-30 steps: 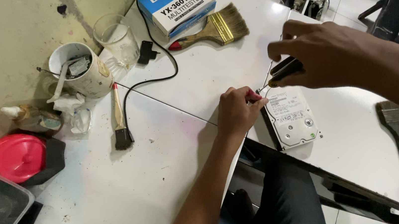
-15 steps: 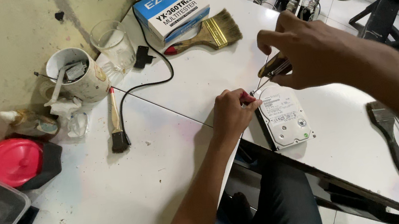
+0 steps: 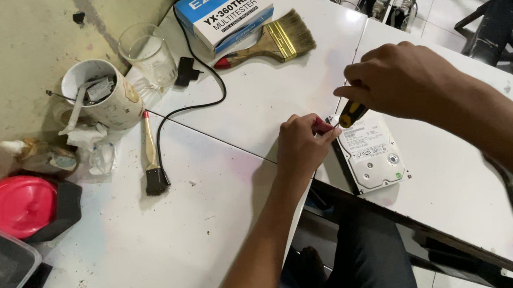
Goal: The person uses a screwdriver to remove screws from a hard drive placed on a white table. The person unscrews several screws one by one and places them on the table.
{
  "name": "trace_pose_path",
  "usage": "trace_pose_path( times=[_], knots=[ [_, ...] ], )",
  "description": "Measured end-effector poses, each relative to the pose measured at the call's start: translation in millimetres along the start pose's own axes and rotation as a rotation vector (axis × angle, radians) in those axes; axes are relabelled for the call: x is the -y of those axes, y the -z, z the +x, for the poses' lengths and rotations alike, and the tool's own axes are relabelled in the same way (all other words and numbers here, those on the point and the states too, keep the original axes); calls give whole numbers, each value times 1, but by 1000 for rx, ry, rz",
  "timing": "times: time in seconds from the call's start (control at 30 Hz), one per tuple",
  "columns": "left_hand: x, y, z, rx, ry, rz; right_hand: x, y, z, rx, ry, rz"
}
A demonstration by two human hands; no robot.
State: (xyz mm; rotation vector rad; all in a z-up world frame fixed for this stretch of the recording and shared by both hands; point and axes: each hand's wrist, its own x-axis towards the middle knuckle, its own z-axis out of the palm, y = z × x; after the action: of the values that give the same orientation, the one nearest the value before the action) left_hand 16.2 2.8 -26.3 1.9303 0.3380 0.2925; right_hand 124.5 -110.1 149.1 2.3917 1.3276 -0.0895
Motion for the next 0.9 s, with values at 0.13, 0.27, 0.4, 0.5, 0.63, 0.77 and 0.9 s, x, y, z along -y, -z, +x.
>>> trace_pose_path(
  times=[0.13,0.27,0.4,0.5,0.63,0.77,0.9],
  knots=[
    [9,-6,3,-48,-61,15,-16,13,-9,64,-73,-26],
    [9,-7,3,-55,-70,44,-31,11,-20,-180,33,-62],
    [6,-6,2,-39,-43,78,-30,9,-26,-221,68,-13],
    [5,-4,2,-50,-54,53,-31,5,-26,-292,122,-9],
    [8,-6,2,-53,-71,60,-29,10,-24,-287,133,-37],
    [7,-6,3,-44,-46,30,-28,9,-22,-243,80,-34],
    [8,-8,3,-53,-30,45,-30,6,-20,-239,98,-75]
  ],
)
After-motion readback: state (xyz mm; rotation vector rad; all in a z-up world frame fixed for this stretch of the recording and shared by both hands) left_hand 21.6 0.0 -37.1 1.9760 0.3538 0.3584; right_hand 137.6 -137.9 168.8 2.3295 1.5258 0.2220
